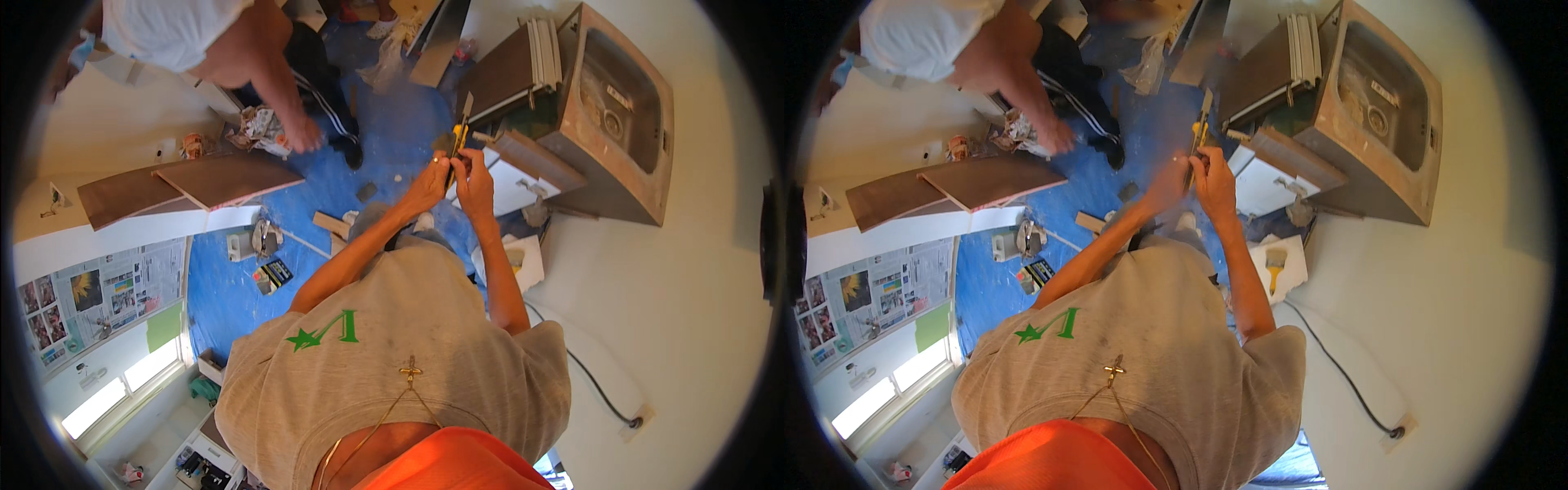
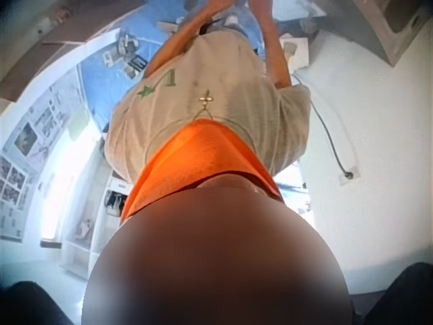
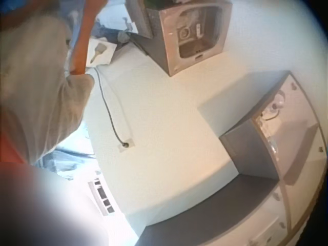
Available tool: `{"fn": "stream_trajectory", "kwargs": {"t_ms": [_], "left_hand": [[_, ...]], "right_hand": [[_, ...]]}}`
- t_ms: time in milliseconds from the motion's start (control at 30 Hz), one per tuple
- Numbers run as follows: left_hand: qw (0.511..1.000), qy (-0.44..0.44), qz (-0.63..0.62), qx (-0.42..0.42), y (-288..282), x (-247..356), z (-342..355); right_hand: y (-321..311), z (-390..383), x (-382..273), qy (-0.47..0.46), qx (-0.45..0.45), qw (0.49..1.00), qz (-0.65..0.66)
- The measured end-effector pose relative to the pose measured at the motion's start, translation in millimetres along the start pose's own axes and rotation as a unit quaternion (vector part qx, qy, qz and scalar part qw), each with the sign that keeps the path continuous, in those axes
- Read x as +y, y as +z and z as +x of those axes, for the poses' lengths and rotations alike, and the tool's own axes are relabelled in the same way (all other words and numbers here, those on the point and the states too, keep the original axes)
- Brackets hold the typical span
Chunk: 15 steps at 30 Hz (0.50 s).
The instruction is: The person uses a utility knife to trim the edge of a wooden cabinet. They first select the knife from a workbench, then walk to the cabinet and carefully cut along the edge to remove excess material.
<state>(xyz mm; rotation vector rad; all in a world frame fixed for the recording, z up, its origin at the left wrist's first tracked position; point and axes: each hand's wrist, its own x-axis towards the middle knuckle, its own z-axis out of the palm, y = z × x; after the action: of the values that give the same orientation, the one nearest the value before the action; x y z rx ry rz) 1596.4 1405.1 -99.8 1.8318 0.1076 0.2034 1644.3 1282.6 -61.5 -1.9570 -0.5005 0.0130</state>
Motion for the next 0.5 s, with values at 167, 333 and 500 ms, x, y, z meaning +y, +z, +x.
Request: {"fn": "stream_trajectory", "kwargs": {"t_ms": [167, 333, 500], "left_hand": [[0.997, 0.013, 0.059, -0.049, -10.3, -35.7, 60.2], [0.997, 0.067, 0.043, -0.015, -42.0, -78.9, 121.4], [1.0, -0.013, -0.01, -0.017, -97.8, -94.4, 195.1]], "right_hand": [[18.8, 52.7, 24.2, 0.035, 0.011, 0.999, -0.016], [65.7, 116.8, 36.0, 0.036, 0.026, 0.999, -0.031], [110.7, 199.7, 30.2, 0.034, 0.011, 0.997, -0.065]]}}
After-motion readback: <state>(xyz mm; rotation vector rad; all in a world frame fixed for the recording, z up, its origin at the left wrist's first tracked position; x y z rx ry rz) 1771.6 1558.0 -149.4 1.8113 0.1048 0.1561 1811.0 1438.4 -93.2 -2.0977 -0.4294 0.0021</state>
